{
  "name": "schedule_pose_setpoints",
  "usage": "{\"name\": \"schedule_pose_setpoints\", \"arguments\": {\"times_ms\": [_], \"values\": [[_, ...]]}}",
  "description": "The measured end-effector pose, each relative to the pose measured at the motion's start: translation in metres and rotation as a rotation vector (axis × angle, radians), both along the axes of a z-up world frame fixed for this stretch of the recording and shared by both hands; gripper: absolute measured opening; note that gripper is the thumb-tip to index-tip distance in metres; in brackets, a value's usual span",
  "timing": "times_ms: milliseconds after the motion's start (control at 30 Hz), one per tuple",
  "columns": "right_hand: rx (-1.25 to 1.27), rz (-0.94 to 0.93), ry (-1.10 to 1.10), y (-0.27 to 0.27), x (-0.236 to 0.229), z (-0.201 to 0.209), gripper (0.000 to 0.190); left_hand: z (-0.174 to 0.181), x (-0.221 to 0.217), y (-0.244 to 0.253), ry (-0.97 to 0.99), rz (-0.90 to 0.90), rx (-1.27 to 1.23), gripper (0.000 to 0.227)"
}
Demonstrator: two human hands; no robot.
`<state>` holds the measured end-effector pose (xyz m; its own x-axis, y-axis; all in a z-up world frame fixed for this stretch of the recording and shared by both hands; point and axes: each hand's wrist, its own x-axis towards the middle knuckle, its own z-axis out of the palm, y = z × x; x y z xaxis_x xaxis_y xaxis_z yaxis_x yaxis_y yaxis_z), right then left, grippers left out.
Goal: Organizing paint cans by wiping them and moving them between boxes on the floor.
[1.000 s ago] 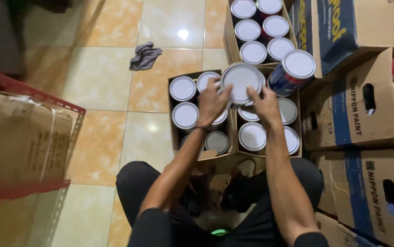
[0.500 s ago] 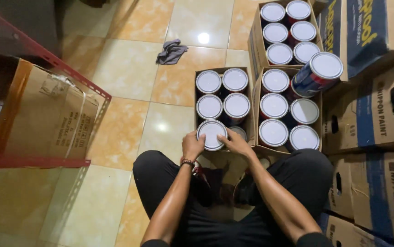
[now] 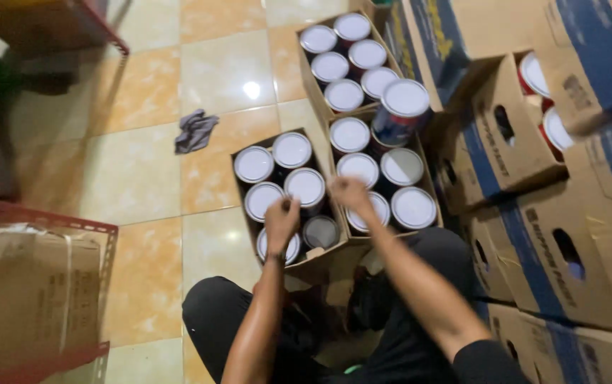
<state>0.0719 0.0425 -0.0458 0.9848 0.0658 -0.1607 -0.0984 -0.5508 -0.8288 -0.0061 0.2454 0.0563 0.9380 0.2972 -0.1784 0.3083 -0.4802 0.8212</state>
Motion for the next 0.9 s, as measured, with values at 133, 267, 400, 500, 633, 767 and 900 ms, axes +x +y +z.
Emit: {"name": "schedule_pose_setpoints", "arguments": {"times_ms": [133, 267, 400, 500, 633, 767, 900], "values": [[-0.021, -0.408, -0.093, -0.13, 0.09, 0.02, 0.036, 0.002, 0.096, -0.072, -0.063, -0.129, -0.179, 0.056], [0.064, -0.532, -0.08, -0.198, 0.13, 0.035, 0.054, -0.032, 0.186, -0.147, -0.103, -0.214, -0.237, 0.071], [-0.019, -0.519, 0.034, -0.185, 0.14, 0.078, 0.083, -0.053, 0.252, -0.206, -0.099, -0.27, -0.116, 0.075], [-0.034, -0.401, 0.049, -0.194, 0.163, 0.05, 0.081, -0.065, 0.272, -0.233, -0.086, -0.298, -0.149, 0.081], [0.082, -0.316, -0.039, -0.186, 0.165, 0.028, 0.069, -0.059, 0.254, -0.233, -0.13, -0.308, -0.368, 0.072], [0.207, -0.498, -0.066, -0.186, 0.152, -0.026, 0.05, -0.022, 0.201, -0.206, -0.305, -0.387, -0.281, 0.071], [0.1, -0.299, -0.069, -0.141, 0.082, 0.084, 0.067, 0.037, 0.127, -0.155, -0.244, -0.404, -0.241, 0.073]]}}
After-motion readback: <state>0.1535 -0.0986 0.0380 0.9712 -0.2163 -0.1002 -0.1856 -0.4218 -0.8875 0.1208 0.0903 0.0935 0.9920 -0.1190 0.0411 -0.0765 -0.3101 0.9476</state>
